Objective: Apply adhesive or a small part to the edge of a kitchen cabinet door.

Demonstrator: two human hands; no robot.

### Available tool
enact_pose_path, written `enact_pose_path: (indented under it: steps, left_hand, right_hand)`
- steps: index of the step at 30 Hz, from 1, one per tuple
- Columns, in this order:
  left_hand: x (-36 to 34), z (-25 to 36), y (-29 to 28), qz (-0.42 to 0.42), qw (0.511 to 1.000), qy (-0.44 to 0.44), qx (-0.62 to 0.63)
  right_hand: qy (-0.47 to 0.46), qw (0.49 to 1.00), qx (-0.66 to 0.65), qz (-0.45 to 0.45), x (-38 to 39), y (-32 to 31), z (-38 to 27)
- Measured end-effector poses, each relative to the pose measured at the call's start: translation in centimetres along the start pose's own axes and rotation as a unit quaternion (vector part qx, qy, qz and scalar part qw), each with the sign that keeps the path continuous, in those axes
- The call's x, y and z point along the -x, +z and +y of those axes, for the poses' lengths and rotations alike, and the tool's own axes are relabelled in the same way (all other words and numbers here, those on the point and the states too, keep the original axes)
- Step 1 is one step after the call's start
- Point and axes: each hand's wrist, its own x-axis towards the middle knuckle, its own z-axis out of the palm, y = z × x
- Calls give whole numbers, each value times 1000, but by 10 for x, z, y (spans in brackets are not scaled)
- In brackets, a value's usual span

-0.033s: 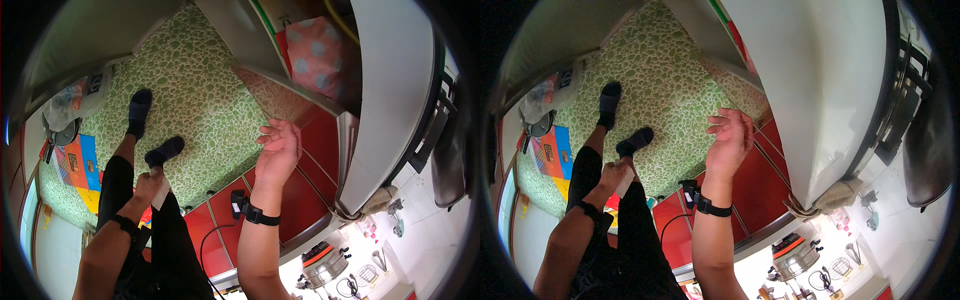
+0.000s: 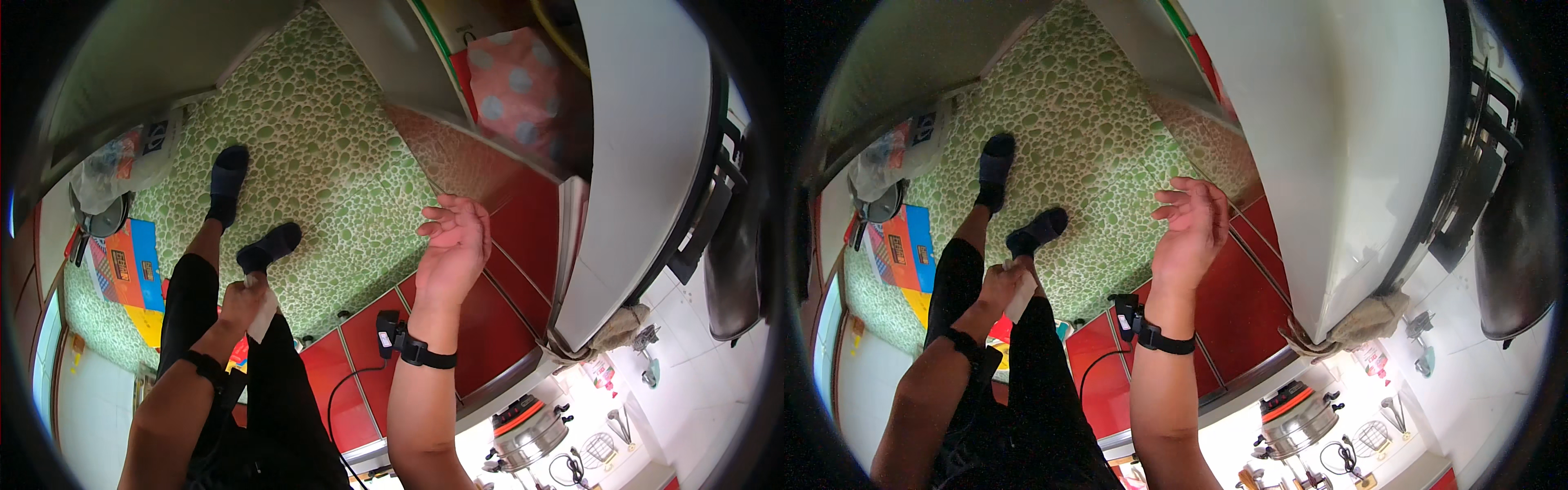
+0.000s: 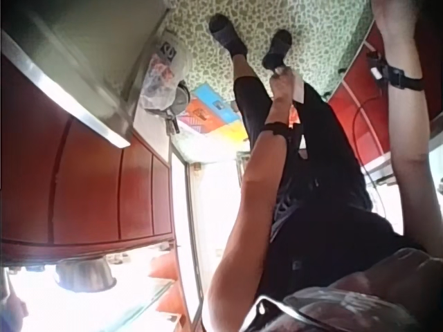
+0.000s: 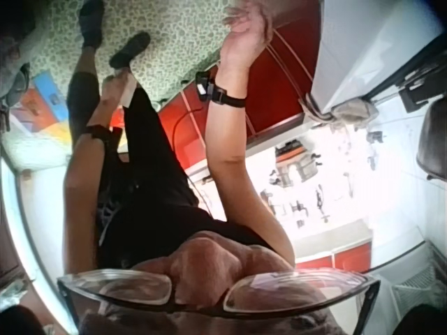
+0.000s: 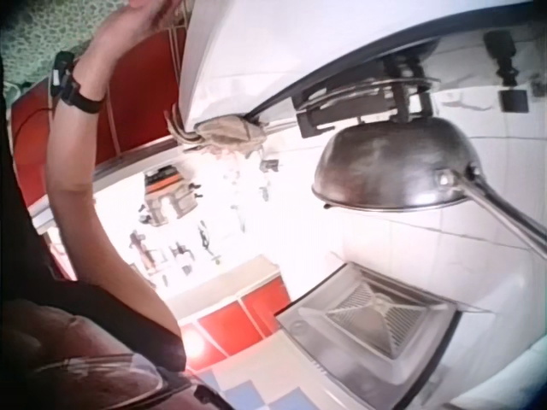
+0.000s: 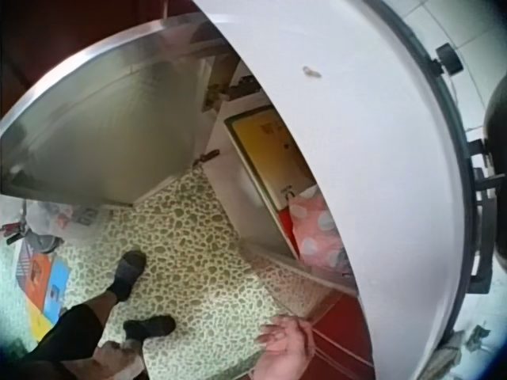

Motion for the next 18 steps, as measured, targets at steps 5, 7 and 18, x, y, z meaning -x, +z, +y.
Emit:
enact_pose_path:
  steps: [5,7,18]
  left_hand:
    - [-12,8,-16,8,998,-10,62]
    - [-17,14,-26,-14,996,-23,80]
    - [-20,13,-14,-81,871,-263,407]
  right_hand:
    - [18,999,41,-22,-2,7,5]
    - [-26,976,214,-36,-8,9,4]
    - [-349,589,715,-142,-66,56,-24]
